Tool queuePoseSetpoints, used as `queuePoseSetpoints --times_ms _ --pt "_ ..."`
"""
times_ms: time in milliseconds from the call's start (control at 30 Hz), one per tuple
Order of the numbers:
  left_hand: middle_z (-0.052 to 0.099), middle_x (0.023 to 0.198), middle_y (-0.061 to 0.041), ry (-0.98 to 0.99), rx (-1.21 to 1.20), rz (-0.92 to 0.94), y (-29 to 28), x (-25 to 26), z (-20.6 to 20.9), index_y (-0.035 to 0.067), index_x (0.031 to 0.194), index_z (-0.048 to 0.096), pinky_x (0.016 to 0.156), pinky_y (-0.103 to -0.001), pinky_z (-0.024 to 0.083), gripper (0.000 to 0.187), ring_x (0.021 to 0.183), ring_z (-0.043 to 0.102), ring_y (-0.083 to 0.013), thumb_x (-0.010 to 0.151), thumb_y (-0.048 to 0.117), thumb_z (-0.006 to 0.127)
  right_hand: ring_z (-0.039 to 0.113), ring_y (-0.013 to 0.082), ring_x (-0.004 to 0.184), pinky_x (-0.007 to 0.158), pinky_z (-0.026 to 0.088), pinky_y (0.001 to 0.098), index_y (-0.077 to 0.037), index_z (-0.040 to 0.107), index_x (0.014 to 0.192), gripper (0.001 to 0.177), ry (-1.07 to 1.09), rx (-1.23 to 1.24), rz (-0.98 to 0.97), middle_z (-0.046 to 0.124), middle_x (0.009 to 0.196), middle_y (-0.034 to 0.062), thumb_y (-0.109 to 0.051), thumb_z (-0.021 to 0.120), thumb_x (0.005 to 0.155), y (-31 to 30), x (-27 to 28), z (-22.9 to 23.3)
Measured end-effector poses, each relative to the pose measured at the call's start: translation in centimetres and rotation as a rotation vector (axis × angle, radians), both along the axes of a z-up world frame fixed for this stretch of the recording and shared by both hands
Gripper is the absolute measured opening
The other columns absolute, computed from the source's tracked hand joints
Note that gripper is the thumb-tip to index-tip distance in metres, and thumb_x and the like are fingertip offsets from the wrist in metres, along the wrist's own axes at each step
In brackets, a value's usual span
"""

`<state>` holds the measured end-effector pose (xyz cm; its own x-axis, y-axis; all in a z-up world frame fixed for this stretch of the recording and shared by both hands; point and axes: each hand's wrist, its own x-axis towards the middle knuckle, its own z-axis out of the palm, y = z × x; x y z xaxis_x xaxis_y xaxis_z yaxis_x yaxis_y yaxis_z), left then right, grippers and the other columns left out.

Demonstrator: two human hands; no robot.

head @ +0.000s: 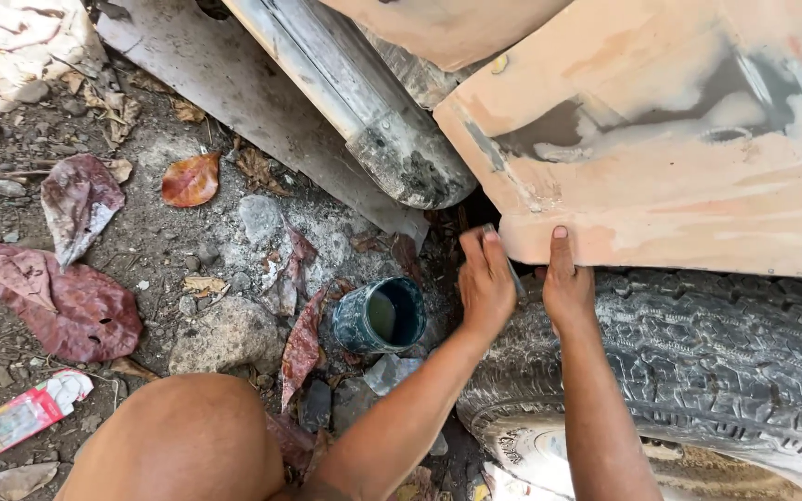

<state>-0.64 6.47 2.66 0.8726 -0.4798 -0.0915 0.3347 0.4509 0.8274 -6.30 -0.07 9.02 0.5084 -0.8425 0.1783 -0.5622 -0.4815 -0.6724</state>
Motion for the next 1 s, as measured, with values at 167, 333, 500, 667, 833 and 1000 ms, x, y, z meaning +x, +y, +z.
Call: queuePoseSetpoints --times_ms 167,333,500,667,833,1000 --pt "0.067 0.081 -0.029 -0.019 0.04 -0.061 -4.2 2.0 -3.0 0.009 0.113 0.05 0.073 -0.06 0.05 0.037 0.087 0.068 -0.0537 0.109 0.042 0.032 0.031 0.0573 0.141 0.107 0.045 0.065 0.005 0.025 0.158 0.084 -0.008 -0.002 -0.009 0.029 0.155 0.038 -0.06 0.045 0.108 -1.0 -0.2 -0.3" --pt "0.067 0.091 -0.037 0.009 0.093 -0.108 -1.3 1.5 -0.9 0.005 0.113 0.051 0.08 -0.066 0.047 0.042 0.098 0.065 -0.0584 0.108 0.043 0.032 0.032 0.0552 0.142 0.107 0.047 0.0625 0.004 0.024 0.158 0.086 0.003 0.015 0.001 0.027 0.156 0.0367 -0.061 0.046 0.107 -0.3 0.4 0.3" --pt "0.066 0.076 -0.031 -0.083 0.038 -0.061 -1.6 0.6 -1.7 0.01 0.119 0.048 0.07 -0.064 0.046 0.039 0.083 0.067 -0.057 0.109 0.04 0.026 0.033 0.0563 0.14 0.111 0.04 0.0677 0.004 0.026 0.159 0.081 0.067 -0.028 -0.028 0.031 0.154 0.0369 -0.058 0.043 0.108 -0.9 -0.3 -0.3" --pt "0.069 0.084 -0.03 -0.084 0.061 -0.007 -1.4 2.7 -1.0 0.012 0.117 0.05 0.077 -0.064 0.048 0.037 0.09 0.067 -0.057 0.108 0.043 0.033 0.032 0.0542 0.142 0.112 0.036 0.0676 0.002 0.026 0.159 0.084 0.061 -0.016 -0.021 0.031 0.156 0.0349 -0.062 0.042 0.107 0.8 0.2 0.2" --pt "0.069 0.081 -0.027 -0.186 0.062 -0.059 -0.5 2.5 -0.2 0.014 0.119 0.047 0.073 -0.061 0.051 0.043 0.084 0.07 -0.0541 0.106 0.052 0.033 0.031 0.058 0.14 0.114 0.028 0.0703 0.007 0.033 0.155 0.082 0.034 -0.067 -0.047 0.037 0.15 0.0402 -0.06 0.041 0.109 0.6 0.8 0.4" --pt "0.072 0.086 -0.026 -0.183 0.121 -0.025 -1.9 4.8 -0.8 0.014 0.116 0.047 0.079 -0.065 0.05 0.038 0.09 0.07 -0.0542 0.106 0.049 0.034 0.036 0.0526 0.141 0.114 0.028 0.0668 0.003 0.04 0.154 0.084 0.035 -0.088 -0.074 0.042 0.15 0.0361 -0.066 0.045 0.106 1.6 1.1 0.3"
